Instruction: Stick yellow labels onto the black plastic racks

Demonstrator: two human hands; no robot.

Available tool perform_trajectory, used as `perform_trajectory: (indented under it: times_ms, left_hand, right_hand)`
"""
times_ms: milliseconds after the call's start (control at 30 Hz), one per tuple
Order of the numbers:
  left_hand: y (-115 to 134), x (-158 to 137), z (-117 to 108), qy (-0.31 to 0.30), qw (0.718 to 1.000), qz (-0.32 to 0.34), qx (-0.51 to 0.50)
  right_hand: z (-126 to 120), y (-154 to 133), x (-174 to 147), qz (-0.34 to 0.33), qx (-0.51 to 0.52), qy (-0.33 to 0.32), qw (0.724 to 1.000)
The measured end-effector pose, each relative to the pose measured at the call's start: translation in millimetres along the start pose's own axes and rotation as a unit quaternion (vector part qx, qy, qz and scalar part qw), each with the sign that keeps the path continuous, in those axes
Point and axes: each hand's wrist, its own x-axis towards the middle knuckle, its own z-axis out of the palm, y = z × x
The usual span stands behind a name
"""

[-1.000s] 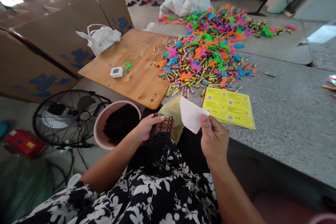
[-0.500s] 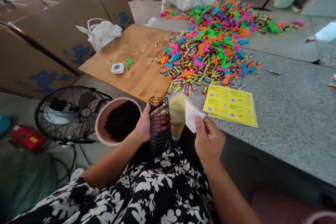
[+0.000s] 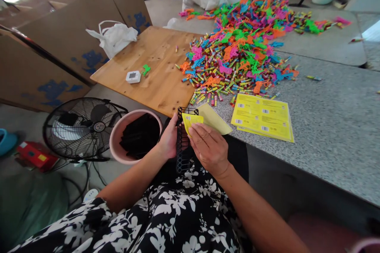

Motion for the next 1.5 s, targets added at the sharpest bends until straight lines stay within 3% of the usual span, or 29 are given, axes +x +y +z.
perform_trajectory:
  times_ms: [300, 533, 900, 1233, 1500]
  left_hand:
    - [-0.9, 3.6, -1.4, -0.011, 0.999, -0.033, 0.009]
    - [-2.1, 6.0, -1.2, 0.041, 0.998, -0.037, 0.037]
    - [-3.4, 11.0, -4.3, 0.018, 0.999, -0.020, 0.028]
    - [-4.0, 11.4, 5.1, -0.043, 0.999, 0.000, -0.033]
    - [0.0, 6.9, 10.9, -0.035, 0.999, -0.005, -0.030]
  right_hand:
    - [2.5, 5.9, -3.7, -0.013, 0.002, -0.016, 1.000]
    - [6.9, 2.5, -6.1, -0.016, 0.003, -0.035, 0.999]
    - [11.4, -2.8, -9.2, -0.009, 0.014, -0.029, 0.999]
    - [15.1, -4.8, -12.7, -0.011, 0.026, -0.044, 0.999]
    - [15.8, -6.3, -14.5, -0.010, 0.040, -0.069, 0.997]
